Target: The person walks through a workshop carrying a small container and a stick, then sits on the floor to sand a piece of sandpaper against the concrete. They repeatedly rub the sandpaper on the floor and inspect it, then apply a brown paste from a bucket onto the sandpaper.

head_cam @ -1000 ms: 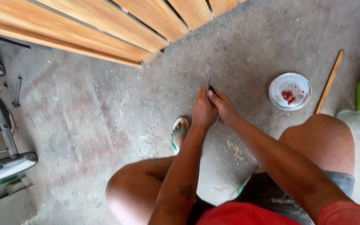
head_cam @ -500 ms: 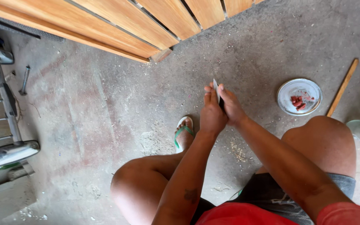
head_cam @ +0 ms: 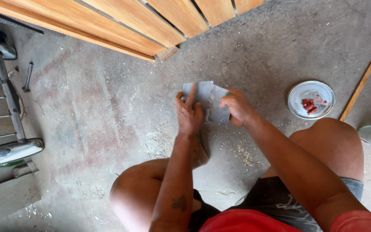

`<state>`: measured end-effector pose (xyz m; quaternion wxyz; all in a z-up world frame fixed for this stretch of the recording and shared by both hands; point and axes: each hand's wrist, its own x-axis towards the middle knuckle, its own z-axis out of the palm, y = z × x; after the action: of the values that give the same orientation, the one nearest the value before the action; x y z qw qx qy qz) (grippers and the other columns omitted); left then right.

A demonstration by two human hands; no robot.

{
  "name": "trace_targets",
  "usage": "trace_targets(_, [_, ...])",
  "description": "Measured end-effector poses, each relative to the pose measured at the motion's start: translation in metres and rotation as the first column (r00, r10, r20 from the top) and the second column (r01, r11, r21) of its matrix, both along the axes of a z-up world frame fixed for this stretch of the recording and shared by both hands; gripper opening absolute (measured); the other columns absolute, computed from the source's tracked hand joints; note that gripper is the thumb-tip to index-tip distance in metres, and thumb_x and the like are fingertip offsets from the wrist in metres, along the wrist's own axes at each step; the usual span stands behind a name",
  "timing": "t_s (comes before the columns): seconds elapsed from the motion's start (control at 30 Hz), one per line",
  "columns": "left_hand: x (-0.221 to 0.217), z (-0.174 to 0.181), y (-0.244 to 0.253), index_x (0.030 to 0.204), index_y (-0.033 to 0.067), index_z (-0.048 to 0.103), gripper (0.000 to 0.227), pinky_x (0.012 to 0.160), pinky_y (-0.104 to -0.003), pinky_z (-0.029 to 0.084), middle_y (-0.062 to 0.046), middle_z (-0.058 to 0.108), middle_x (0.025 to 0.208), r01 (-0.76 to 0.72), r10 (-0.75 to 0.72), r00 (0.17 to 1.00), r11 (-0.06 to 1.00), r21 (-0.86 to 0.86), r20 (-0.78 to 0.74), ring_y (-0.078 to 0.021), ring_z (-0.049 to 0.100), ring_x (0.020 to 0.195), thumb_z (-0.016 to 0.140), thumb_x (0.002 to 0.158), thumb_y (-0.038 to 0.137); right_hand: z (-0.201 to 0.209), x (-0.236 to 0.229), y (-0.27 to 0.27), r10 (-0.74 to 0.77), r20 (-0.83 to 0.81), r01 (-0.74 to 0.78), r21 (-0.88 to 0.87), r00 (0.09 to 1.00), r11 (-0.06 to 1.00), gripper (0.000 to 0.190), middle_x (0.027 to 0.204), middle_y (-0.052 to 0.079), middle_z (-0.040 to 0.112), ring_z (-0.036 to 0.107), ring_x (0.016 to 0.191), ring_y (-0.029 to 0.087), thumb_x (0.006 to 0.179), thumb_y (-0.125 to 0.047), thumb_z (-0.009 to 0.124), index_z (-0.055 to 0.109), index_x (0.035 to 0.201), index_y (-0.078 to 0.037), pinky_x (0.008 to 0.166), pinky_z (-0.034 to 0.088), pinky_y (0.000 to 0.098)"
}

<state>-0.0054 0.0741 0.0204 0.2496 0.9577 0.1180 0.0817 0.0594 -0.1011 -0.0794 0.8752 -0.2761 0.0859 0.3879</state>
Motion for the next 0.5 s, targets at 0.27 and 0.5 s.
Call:
trace_targets(0.27, [-0.011,-0.041,0.036,0.170,0.0203,0.029,0.086,0.079,-0.039,0.042,-0.017,0.047,0.121,-0.282,-0.109,0.945,0.211,-0.936,-0.310,-0.0272,0.048,0.099,0.061,0.101,0.061,0.122,0.010,-0.021,0.187,-0.058,-0.175,0.160,0.981,0.971,0.055,0.109,0.021,0.076,0.076,0.096,0.032,0.069,-0.005,0.050,0.067,0.120,0.003,0.086,0.061,0.0452])
trace_targets(0.5, [0.001,-0.014,0.039,0.156,0.0128,0.039,0.072,0.083,-0.042,0.058,-0.020,0.060,0.130,-0.031,0.039,0.998,-0.496,-0.868,-0.058,-0.0298,0.065,0.105,0.061,0.104,0.057,0.164,-0.011,-0.021,0.603,0.550,0.097,-0.780,0.579,0.618,0.048,0.123,0.023,0.072,0.070,0.106,0.039,0.096,-0.008,0.055,0.062,0.144,-0.010,0.091,0.060,0.0454])
